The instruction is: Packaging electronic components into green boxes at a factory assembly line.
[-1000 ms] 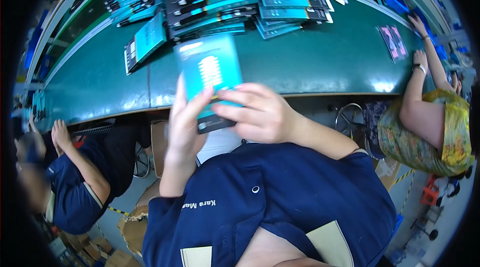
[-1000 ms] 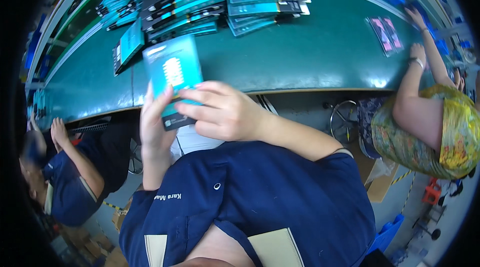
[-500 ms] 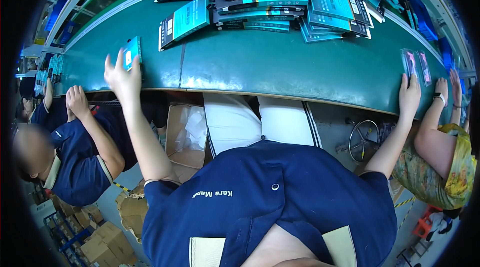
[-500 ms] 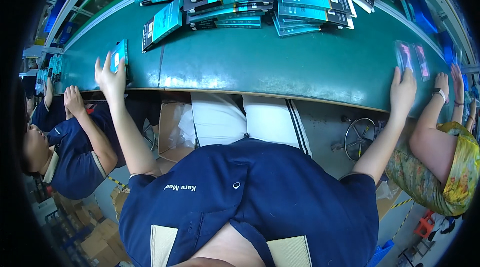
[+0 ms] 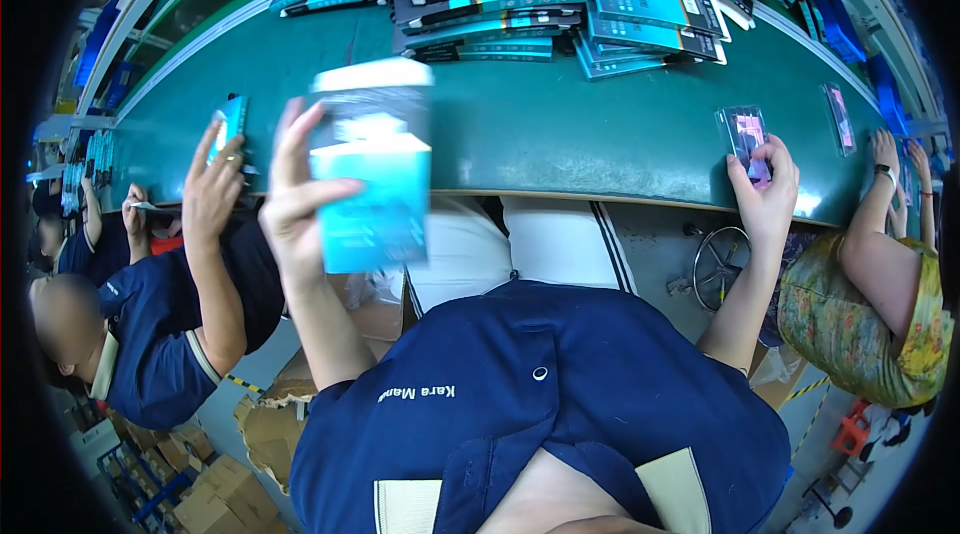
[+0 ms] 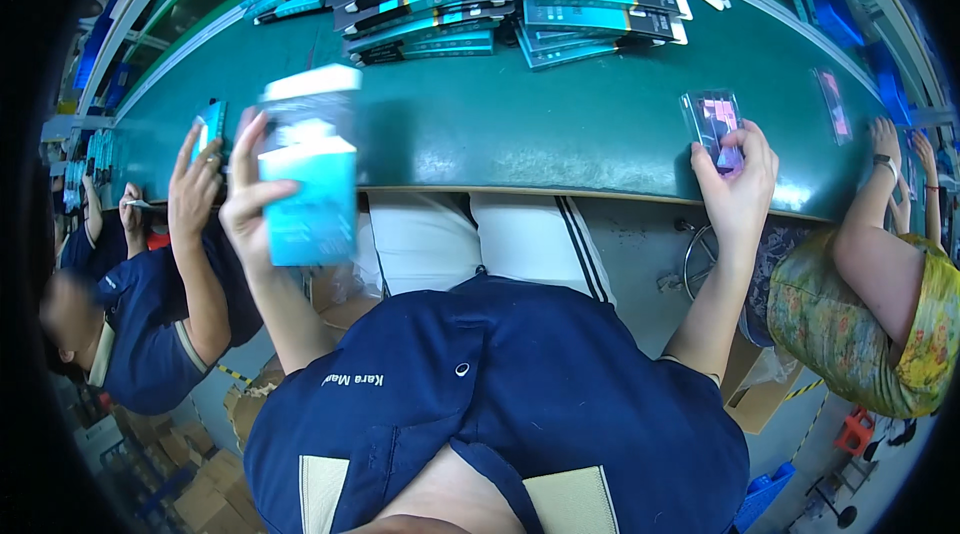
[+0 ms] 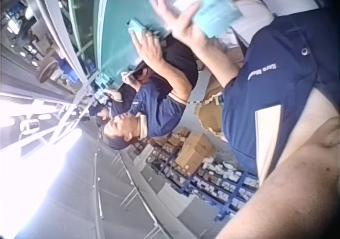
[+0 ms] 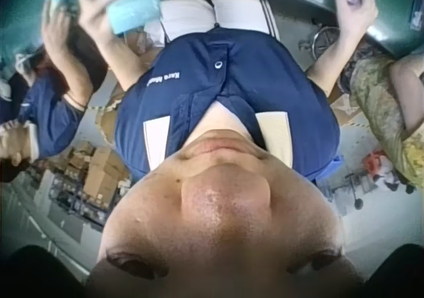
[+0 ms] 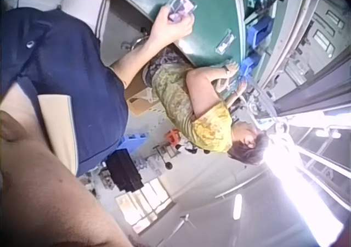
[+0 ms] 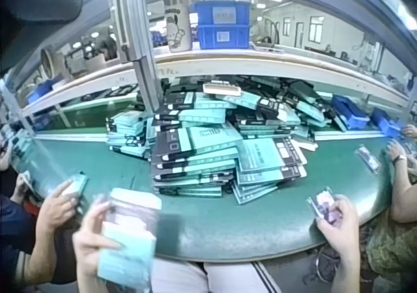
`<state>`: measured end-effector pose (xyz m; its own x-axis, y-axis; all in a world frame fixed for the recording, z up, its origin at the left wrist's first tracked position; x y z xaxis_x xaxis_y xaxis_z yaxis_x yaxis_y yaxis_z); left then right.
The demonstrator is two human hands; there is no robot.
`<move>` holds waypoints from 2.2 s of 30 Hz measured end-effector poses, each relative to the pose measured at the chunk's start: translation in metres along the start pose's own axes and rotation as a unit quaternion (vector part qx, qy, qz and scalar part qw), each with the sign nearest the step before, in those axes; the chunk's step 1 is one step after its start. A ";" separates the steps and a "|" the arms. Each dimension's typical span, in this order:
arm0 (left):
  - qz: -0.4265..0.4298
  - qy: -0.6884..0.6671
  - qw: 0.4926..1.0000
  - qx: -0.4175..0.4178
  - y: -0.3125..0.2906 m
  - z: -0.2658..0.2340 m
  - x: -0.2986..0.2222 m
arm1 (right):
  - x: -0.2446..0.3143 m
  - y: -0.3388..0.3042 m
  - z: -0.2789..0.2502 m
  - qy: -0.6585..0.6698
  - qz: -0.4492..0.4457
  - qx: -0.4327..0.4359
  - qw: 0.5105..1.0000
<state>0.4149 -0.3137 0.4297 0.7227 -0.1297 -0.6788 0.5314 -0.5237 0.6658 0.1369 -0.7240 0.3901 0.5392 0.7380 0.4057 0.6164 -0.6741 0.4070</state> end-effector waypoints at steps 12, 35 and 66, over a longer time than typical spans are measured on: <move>-0.002 0.181 0.936 0.301 0.024 0.174 -0.029 | 0.121 0.000 0.048 0.132 -0.179 0.133 0.966; 0.104 0.149 0.936 0.301 0.047 0.215 -0.006 | 0.159 0.014 0.076 0.370 -0.173 0.106 0.907; 0.088 0.033 0.986 -0.135 0.062 0.149 -0.045 | 0.211 0.022 0.028 0.773 0.012 0.275 0.571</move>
<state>0.3493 -0.4658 0.4550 0.8367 -0.1389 -0.5298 0.4871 -0.2534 0.8358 0.2805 -0.5826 0.4612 -0.3379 -0.4679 0.8166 0.9361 -0.2572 0.2400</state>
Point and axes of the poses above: each hand's wrist, its own y-axis towards the middle knuckle, its own z-axis out of the palm, x = y × z, the point moved 9 cm from there along y, towards the middle knuckle
